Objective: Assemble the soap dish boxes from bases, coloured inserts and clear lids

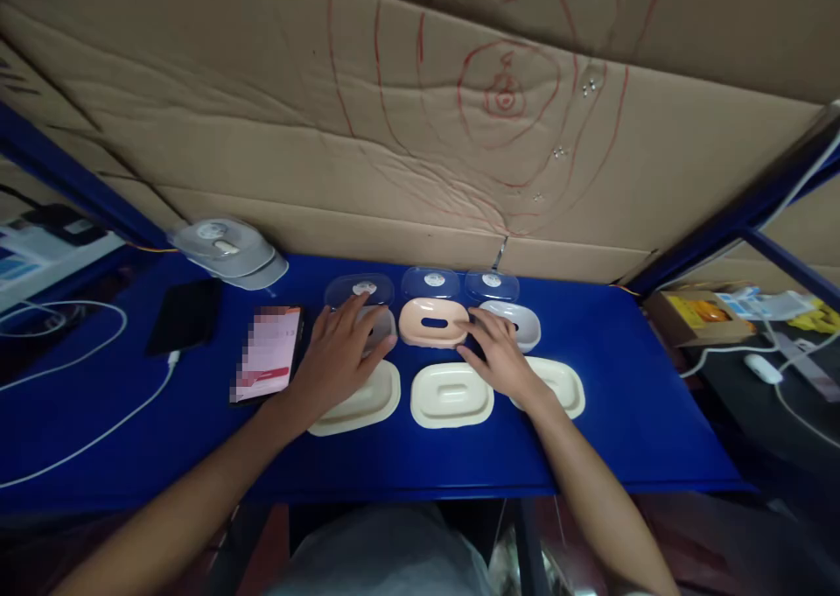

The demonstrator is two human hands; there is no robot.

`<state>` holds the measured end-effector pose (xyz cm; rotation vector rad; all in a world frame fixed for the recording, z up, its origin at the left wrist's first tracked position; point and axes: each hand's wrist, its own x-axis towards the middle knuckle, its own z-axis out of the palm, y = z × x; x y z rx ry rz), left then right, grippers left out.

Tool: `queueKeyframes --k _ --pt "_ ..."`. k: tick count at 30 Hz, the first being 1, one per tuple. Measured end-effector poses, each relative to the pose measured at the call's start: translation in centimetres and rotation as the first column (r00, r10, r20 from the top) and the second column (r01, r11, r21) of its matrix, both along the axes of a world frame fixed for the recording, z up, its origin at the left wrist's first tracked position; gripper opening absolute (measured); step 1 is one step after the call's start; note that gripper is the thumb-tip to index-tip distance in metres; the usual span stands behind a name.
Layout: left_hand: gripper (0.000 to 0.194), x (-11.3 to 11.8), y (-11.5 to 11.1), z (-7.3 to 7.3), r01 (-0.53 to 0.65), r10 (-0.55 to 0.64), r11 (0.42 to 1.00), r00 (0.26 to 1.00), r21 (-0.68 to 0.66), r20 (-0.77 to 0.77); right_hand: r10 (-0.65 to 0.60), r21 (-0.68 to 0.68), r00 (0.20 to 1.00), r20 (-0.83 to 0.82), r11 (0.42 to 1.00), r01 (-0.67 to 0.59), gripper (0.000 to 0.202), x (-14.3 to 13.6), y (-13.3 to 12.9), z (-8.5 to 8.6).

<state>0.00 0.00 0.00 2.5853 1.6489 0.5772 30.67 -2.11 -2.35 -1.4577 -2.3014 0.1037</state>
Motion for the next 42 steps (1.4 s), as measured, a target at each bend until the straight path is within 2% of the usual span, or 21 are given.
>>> queueKeyframes --k 7,12,21,27,42 --pt "0.043 -0.8 0.4 -1.4 0.078 -0.075 0.995 0.996 -0.056 0.056 0.027 0.043 1.000 0.016 0.999 -0.028 0.035 -0.1 -0.3 0.5" --pt "0.038 -1.0 0.8 -1.2 0.040 -0.034 0.997 0.996 -0.070 0.088 0.043 0.030 0.999 0.014 0.999 -0.044 0.031 0.0 -0.7 0.4" --pt "0.038 -1.4 1.3 -1.8 0.037 -0.032 0.997 0.997 -0.070 0.067 0.044 0.029 0.999 -0.015 0.999 -0.043 0.032 0.5 -0.4 0.1" --pt "0.038 -1.3 1.3 -1.7 0.026 -0.020 0.996 0.997 -0.089 0.069 0.044 0.031 0.999 -0.019 0.999 -0.044 0.033 0.7 -0.4 0.0" --pt "0.036 -1.2 1.3 -1.4 0.074 -0.060 0.992 0.990 -0.103 0.127 0.017 0.021 0.998 -0.052 1.000 -0.016 0.038 0.9 0.0 -0.4"
